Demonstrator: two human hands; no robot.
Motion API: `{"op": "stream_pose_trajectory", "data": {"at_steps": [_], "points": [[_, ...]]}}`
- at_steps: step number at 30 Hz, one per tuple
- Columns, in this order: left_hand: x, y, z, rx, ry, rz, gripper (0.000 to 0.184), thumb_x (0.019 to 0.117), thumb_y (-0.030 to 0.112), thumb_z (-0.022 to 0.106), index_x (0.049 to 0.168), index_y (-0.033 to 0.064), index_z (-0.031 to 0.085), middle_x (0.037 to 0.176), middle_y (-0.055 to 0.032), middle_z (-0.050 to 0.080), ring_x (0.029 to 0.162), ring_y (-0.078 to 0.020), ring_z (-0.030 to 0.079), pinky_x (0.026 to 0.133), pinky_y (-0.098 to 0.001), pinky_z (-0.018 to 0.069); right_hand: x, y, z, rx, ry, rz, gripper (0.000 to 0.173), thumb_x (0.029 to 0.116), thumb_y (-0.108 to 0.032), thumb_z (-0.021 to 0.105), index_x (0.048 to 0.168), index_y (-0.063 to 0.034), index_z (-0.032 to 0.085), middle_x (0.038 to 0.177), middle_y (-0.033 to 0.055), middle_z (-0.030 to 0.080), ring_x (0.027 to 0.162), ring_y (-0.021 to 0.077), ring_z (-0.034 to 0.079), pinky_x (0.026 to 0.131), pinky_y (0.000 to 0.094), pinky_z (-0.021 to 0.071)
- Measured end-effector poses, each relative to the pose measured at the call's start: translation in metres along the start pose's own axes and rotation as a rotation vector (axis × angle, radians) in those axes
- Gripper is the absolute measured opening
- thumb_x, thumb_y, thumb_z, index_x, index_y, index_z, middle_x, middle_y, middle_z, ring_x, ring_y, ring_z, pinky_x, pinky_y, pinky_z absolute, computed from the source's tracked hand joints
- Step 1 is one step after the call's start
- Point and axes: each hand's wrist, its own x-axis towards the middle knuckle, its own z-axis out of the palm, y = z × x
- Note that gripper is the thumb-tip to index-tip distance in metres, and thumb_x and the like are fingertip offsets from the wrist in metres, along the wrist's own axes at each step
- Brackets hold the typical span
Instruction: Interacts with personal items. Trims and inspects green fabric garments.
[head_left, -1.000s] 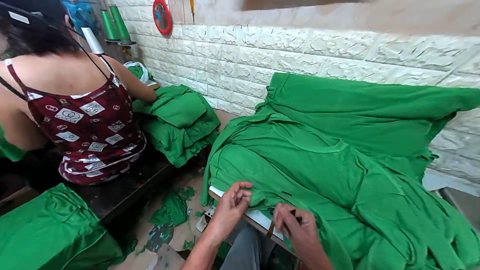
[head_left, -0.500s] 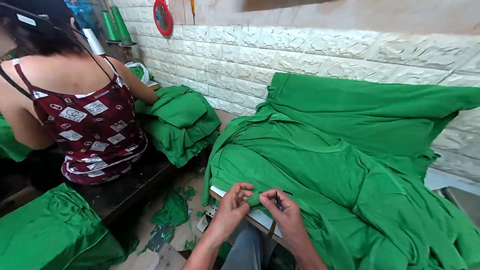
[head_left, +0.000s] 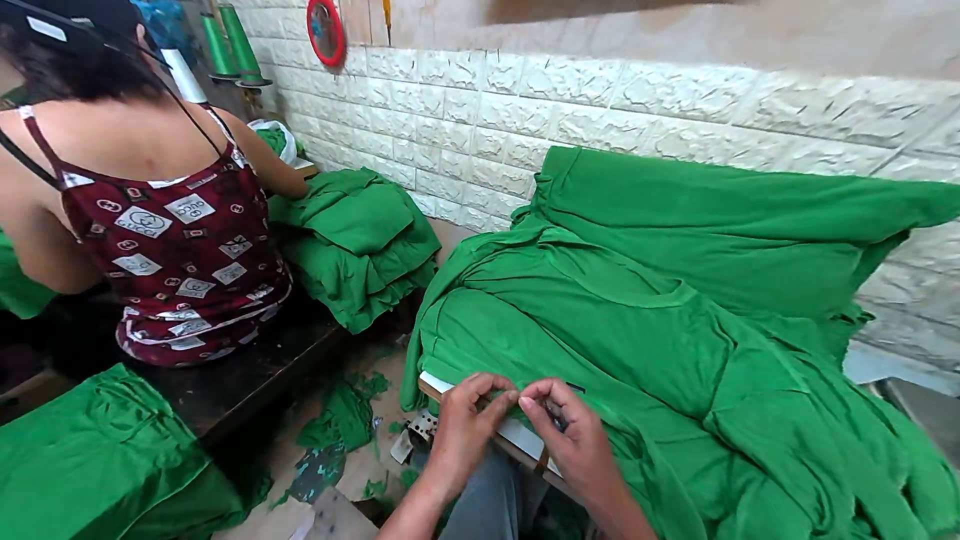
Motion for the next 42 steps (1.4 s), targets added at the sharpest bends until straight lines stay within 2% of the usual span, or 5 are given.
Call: {"op": "stream_pose_trajectory", "data": {"at_steps": [4, 16, 32, 39, 42], "points": [[0.005, -0.005, -0.008, -0.153, -0.036, -0.081, 0.012, 0.1023, 0.011, 0.058, 0.104, 0.0025, 0.067, 0.086, 0.0013, 0.067, 0.075, -0.0020, 0.062, 0.071, -0.0195, 0.0526, -0.004, 0.001, -0.015, -0.199, -0.053, 0.123, 0.048, 0.0983, -0.045, 0.060, 0.125, -0.0049, 0.058, 0.096, 0.0007, 0.068, 0.082, 0.0076, 0.065, 0.070, 0.0289, 0.0563], [0.004, -0.005, -0.007, -0.183, -0.054, -0.089, 0.012, 0.1036, 0.011, 0.055, 0.105, 0.0027, 0.064, 0.085, 0.0007, 0.066, 0.073, -0.0036, 0.061, 0.069, -0.0209, 0.0521, -0.010, -0.016, 0.002, -0.809, 0.045, -0.100, 0.037, 0.0948, -0.036, 0.064, 0.104, -0.0013, 0.067, 0.076, 0.0115, 0.068, 0.061, 0.0304, 0.069, 0.048, 0.0457, 0.0537], [-0.009, 0.001, -0.030, 0.075, -0.024, 0.034, 0.017, 0.1004, 0.018, 0.062, 0.103, 0.0050, 0.073, 0.123, -0.0073, 0.064, 0.105, -0.0087, 0.065, 0.083, -0.0225, 0.0576, -0.022, -0.018, -0.010, -0.627, -0.056, 0.106, 0.034, 0.0937, -0.035, 0.068, 0.106, -0.0036, 0.067, 0.076, 0.0092, 0.069, 0.063, 0.0287, 0.069, 0.053, 0.0511, 0.0547], [-0.030, 0.013, -0.118, 0.646, 0.001, -0.260, 0.030, 0.1042, 0.024, 0.056, 0.114, -0.0013, 0.069, 0.106, -0.0224, 0.069, 0.103, -0.0413, 0.066, 0.090, -0.0645, 0.0501, -0.047, -0.030, -0.095, -0.393, 0.285, 0.200, 0.024, 0.0944, -0.020, 0.070, 0.104, 0.0007, 0.064, 0.067, -0.0031, 0.057, 0.055, -0.0003, 0.048, 0.052, 0.0185, 0.0433], [-0.022, 0.021, -0.098, 0.573, 0.094, -0.161, 0.034, 0.1053, 0.032, 0.050, 0.113, 0.0036, 0.068, 0.099, -0.0121, 0.070, 0.089, -0.0253, 0.067, 0.079, -0.0495, 0.0543, -0.056, -0.023, -0.110, -0.503, 0.347, 0.167, 0.020, 0.0985, -0.021, 0.063, 0.099, -0.0017, 0.066, 0.064, -0.0033, 0.055, 0.053, 0.0002, 0.045, 0.050, 0.0198, 0.0409]]}}
